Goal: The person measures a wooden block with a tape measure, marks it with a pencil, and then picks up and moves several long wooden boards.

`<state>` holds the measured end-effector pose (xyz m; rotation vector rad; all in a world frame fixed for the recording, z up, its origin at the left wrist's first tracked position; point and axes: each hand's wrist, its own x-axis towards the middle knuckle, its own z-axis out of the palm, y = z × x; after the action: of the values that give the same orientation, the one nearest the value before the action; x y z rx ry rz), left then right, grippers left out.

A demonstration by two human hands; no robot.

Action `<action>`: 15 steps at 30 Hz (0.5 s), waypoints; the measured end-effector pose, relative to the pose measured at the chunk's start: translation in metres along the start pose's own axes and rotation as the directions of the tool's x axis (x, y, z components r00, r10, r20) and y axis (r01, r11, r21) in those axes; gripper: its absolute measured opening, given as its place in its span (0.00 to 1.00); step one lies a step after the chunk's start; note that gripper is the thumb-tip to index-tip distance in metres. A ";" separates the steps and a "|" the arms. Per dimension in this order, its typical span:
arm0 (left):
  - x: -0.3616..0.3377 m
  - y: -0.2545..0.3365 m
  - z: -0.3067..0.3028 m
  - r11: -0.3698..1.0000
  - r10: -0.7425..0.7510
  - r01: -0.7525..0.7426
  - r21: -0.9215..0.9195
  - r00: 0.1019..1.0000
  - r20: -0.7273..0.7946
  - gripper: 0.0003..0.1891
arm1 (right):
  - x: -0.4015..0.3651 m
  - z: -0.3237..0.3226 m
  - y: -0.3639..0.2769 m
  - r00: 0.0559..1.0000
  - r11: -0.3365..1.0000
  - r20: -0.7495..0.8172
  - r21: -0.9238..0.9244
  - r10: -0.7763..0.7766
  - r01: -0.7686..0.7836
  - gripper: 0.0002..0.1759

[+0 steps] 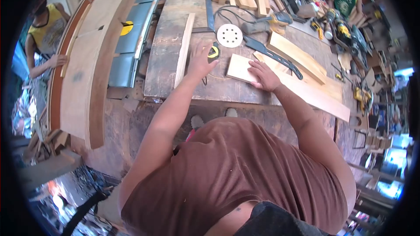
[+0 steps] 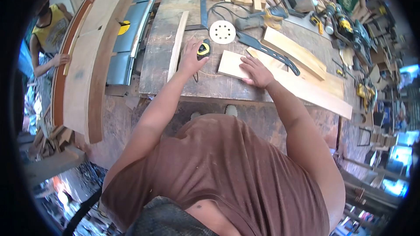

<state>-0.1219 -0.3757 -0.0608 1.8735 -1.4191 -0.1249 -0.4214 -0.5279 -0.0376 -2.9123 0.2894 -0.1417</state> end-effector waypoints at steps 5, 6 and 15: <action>0.016 -0.023 0.029 0.998 -0.029 0.037 -0.059 0.992 0.121 0.39 | 0.006 0.008 -0.025 0.980 0.980 0.007 -0.007 0.201 -0.201 0.32; 0.018 -0.014 0.019 0.997 -0.078 0.078 0.006 0.987 0.137 0.39 | 0.007 0.014 -0.022 0.981 0.981 -0.005 -0.011 0.196 -0.196 0.33; -0.044 0.000 -0.018 0.991 -0.122 0.111 0.072 0.978 0.170 0.39 | 0.008 0.014 -0.033 0.973 0.971 -0.051 -0.071 0.224 -0.227 0.35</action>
<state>-0.1296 -0.3289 -0.0633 2.0391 -1.4430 -0.3119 -0.4060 -0.4951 -0.0434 -2.9262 0.6436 -0.1603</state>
